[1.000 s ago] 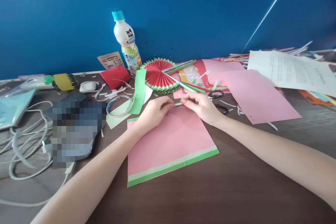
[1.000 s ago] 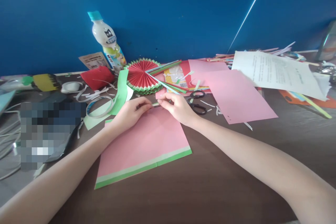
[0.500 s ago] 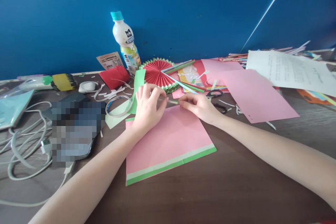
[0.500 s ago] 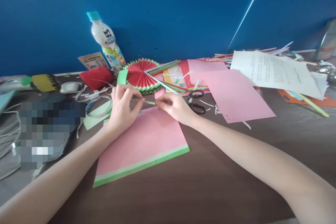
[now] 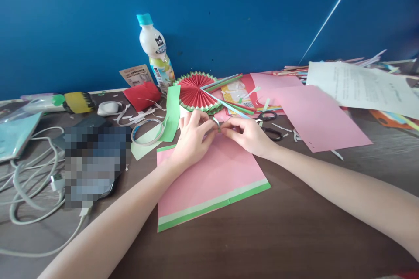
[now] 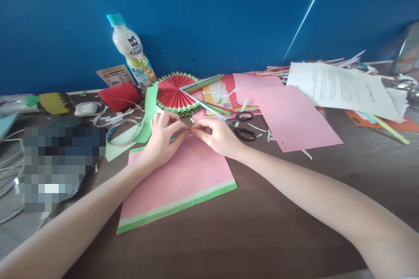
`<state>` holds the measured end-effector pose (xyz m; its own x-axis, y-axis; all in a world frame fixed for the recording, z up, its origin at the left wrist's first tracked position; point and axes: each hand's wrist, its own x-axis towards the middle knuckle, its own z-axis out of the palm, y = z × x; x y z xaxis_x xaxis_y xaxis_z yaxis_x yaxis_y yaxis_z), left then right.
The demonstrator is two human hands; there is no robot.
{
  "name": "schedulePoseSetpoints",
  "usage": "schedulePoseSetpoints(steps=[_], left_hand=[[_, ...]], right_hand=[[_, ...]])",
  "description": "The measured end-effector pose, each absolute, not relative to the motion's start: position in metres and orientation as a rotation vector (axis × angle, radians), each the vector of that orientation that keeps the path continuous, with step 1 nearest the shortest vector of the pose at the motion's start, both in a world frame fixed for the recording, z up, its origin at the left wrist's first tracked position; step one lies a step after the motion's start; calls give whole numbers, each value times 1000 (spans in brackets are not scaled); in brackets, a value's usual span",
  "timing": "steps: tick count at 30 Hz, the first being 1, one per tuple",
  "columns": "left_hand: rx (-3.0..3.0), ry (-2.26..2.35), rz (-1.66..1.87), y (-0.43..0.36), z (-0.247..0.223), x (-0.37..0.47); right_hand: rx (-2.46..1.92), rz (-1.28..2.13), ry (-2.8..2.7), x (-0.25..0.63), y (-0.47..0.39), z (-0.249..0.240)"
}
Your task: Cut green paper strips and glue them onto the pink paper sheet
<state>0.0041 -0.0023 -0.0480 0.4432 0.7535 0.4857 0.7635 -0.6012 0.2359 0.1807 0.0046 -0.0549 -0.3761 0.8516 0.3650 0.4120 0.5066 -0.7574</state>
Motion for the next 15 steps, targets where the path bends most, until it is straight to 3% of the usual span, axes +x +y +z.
schedulePoseSetpoints(steps=[15], left_hand=[[-2672, -1333, -838, -2, -49, 3]], right_hand=[[-1035, 713, -2003, 181, 3, -56]])
